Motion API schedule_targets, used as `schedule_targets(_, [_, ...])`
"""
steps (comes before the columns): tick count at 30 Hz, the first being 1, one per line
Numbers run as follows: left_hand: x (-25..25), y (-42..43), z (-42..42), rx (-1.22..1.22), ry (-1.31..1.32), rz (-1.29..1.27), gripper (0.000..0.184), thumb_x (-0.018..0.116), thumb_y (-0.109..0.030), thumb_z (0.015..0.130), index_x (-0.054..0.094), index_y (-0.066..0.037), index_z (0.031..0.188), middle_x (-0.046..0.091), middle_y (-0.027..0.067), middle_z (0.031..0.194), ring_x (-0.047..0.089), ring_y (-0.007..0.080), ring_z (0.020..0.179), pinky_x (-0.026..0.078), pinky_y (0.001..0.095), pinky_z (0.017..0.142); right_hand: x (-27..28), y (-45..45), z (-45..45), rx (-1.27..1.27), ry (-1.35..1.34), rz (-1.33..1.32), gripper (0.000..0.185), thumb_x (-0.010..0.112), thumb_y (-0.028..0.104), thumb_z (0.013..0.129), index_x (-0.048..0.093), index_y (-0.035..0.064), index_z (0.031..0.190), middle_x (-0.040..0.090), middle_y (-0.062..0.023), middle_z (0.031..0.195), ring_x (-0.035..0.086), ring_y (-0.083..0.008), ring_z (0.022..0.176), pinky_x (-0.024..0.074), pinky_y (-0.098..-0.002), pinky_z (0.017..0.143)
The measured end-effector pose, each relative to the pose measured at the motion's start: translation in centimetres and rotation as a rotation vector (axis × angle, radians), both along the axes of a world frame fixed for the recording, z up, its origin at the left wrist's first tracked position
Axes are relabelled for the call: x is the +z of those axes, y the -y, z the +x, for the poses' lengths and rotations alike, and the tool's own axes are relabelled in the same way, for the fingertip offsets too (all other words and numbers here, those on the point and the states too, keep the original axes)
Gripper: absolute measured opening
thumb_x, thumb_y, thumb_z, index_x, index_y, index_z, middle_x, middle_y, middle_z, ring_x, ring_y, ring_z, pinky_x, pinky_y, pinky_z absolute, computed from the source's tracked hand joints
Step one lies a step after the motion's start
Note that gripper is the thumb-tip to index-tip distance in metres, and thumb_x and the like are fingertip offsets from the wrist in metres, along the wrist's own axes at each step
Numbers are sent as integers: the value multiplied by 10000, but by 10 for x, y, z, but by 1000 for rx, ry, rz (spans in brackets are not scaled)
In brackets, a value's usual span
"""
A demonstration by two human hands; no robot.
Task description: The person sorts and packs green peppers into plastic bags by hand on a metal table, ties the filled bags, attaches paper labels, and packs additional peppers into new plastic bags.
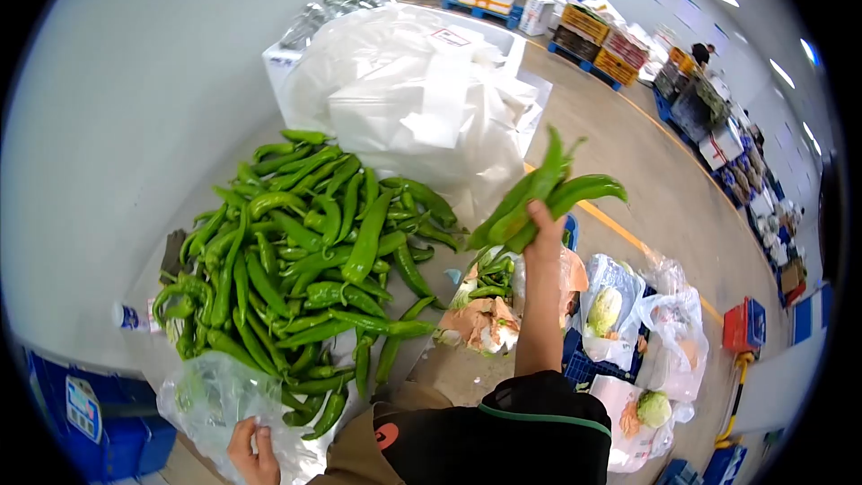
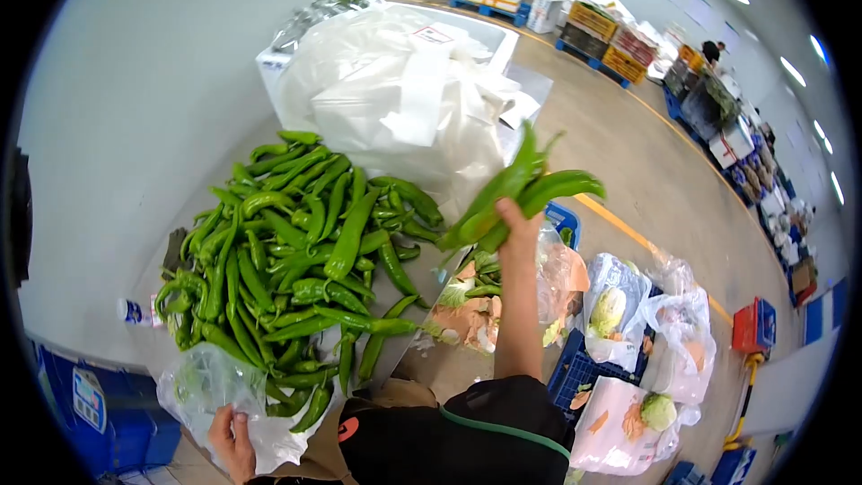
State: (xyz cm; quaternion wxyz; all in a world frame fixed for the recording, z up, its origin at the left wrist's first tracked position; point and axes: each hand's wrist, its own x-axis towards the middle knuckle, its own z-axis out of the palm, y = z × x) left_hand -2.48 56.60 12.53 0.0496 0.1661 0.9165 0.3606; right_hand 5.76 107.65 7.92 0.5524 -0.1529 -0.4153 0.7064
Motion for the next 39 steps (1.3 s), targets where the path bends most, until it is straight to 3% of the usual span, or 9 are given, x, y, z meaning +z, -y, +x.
schedule_targets(8, [39,-6,-9,250,82,-162,343,500,-300,929,604,-15,1090,657,177,916,583,282,756,446,377,687,-51,-214,18,-311,117,-267,335,716,77,755,579,35,1058,606,-69,906,598,-215,791,522,-359,706])
schedule_targets(10, [11,21,-16,330,29,-55,392,484,-356,936,590,-31,1130,662,177,932,584,275,784,446,380,728,-59,-246,1,-189,187,-385,278,731,140,750,597,51,978,613,-58,845,604,-219,725,526,-366,650])
schedule_targets(12, [0,13,-23,296,-620,37,175,540,-102,906,571,57,971,592,132,906,565,262,745,450,341,699,-96,-284,-25,56,245,-512,243,744,187,737,611,81,910,616,-53,797,607,-231,689,527,-370,618])
schedule_targets(14, [10,15,-19,271,-817,-165,232,500,-141,948,542,73,1029,569,84,922,551,205,726,444,301,678,-115,-305,-51,213,476,-566,259,734,241,731,622,105,921,640,-79,851,623,-262,758,521,-467,680])
schedule_targets(17, [40,13,9,592,-498,-316,247,510,-186,951,548,54,997,530,42,815,508,151,661,426,253,634,-182,-356,-97,310,743,-575,374,629,295,801,593,54,1084,649,-119,1031,625,-300,920,481,-499,852])
schedule_targets(20, [52,14,27,880,-278,111,209,495,-177,959,568,18,940,483,28,746,482,139,626,406,250,599,-190,-342,-123,324,886,-471,371,623,288,802,592,51,1086,649,-122,1022,624,-297,905,484,-484,836])
schedule_targets(26, [50,37,44,917,-297,917,198,499,-199,954,523,-7,998,412,-8,664,391,86,530,330,226,471,-183,-329,-126,325,1024,-332,365,611,273,806,590,45,1089,650,-127,1004,622,-290,875,490,-455,804])
schedule_targets(36, [46,71,63,580,-40,1270,247,564,-208,903,509,-26,1061,375,-39,699,306,49,522,251,189,441,-173,-326,-95,218,1108,-151,355,591,249,812,587,35,1096,650,-135,975,619,-278,824,500,-406,752])
schedule_targets(39, [64,50,56,686,4,1189,357,593,-341,894,517,-31,1055,445,-31,703,295,46,486,230,199,414,-169,-327,-80,148,1138,-74,353,585,241,814,587,32,1098,650,-138,966,618,-274,809,503,-391,736])
